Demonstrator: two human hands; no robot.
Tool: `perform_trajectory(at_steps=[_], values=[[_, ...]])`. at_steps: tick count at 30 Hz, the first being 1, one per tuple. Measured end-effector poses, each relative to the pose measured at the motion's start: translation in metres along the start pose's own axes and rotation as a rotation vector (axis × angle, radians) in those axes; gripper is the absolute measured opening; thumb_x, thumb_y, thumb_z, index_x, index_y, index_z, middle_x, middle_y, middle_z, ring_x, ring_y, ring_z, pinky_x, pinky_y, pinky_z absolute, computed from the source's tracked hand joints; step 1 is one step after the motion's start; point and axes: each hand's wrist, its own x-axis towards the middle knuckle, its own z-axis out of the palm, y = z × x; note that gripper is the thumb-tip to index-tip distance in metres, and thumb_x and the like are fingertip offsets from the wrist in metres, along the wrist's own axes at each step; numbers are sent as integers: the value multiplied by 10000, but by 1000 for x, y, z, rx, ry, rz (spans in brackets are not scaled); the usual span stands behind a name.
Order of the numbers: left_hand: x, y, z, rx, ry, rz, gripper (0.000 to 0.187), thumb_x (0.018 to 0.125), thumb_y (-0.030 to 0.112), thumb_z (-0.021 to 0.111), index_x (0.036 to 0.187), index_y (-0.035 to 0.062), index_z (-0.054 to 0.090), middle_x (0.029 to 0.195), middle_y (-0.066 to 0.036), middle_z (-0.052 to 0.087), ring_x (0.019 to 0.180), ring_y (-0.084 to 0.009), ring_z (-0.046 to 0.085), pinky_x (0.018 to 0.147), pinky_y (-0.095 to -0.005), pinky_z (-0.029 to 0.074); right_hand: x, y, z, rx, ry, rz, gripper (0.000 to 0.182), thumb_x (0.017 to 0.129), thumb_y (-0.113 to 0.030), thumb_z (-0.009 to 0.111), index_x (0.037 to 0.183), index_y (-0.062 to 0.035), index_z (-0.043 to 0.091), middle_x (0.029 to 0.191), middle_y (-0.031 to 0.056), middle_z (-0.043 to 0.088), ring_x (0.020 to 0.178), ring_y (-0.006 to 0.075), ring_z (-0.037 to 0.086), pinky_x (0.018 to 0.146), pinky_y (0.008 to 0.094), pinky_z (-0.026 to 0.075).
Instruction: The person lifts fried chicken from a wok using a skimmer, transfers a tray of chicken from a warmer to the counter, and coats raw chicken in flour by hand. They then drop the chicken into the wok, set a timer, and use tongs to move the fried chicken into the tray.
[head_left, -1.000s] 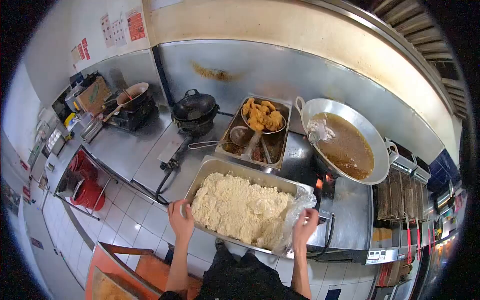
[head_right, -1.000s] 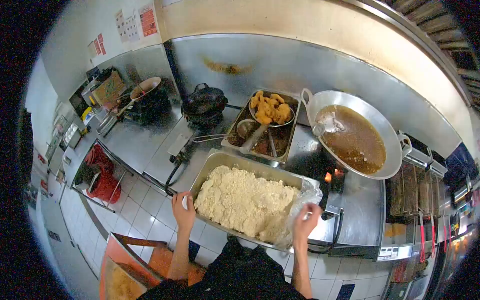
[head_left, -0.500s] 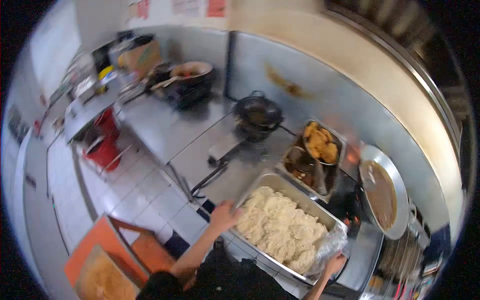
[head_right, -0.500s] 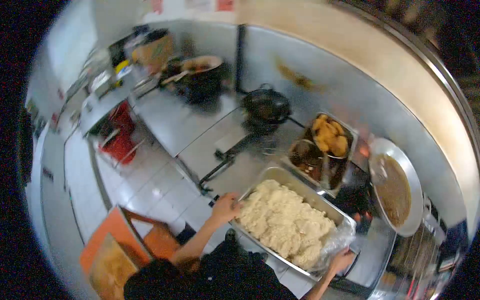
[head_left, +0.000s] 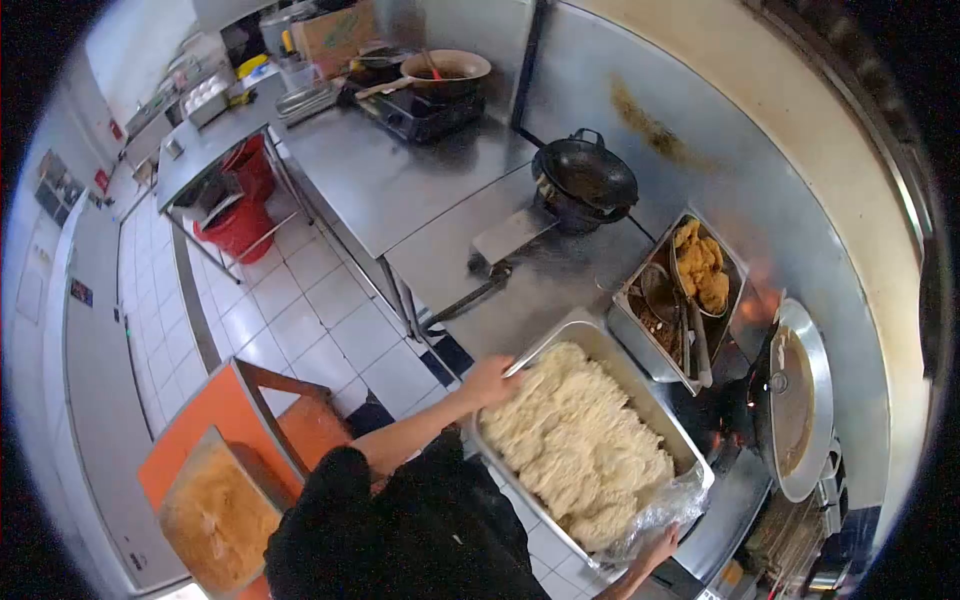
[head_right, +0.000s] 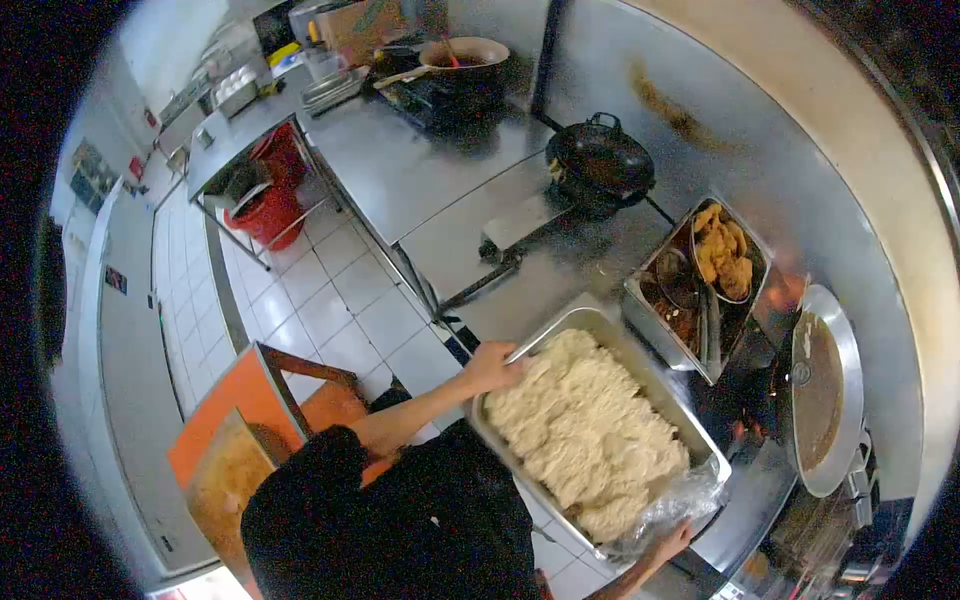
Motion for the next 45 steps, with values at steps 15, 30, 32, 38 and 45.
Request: perform_trajectory(at_steps=[15, 30, 32, 38, 45], values=[[-56, 16, -6, 206, 214, -208, 310, 842, 217, 648, 674, -13, 526, 497, -69, 384, 481, -116, 318, 448, -323, 304, 27, -73, 18, 64, -56, 400, 650, 860, -500, 559, 1217, 37, 483, 1184, 138, 459, 1103, 255, 466, 948, 380, 369], [-29, 32, -30, 482, 295, -79, 349, 788, 338, 661, 756, -9, 630, 570, -157, 532, 510, -212, 505, 515, -375, 400, -4, -14, -6, 430, -365, 390, 364, 864, -304, 593, 1121, -49, 553, 942, 26, 594, 758, 129, 527, 639, 298, 426], [-16, 6, -44, 472, 379, 63, 278, 772, 301, 669, 786, 23, 670, 674, -134, 648, 623, -215, 632, 603, -349, 484, -16, -44, -10, 492, -459, 364, 255, 871, -269, 591, 1031, -71, 583, 827, -20, 587, 647, 72, 475, 544, 246, 369], [-108, 98, -13, 446, 896, 288, 338, 875, 215, 591, 1110, -28, 577, 1165, -183, 558, 1066, -306, 536, 937, -356, 399, 4, -104, -13, 462, -909, 339, 276, 870, -272, 581, 1033, -49, 571, 867, 48, 567, 749, 152, 540, 647, 322, 474], [-369, -51, 156, 227, 645, -243, 345, 928, 262, 540, 1061, -55, 568, 1000, -185, 622, 857, -271, 591, 798, -350, 485, -41, -131, -10, 977, -1100, 458, 358, 867, -343, 569, 1070, -49, 558, 951, 92, 586, 822, 205, 582, 745, 347, 513]])
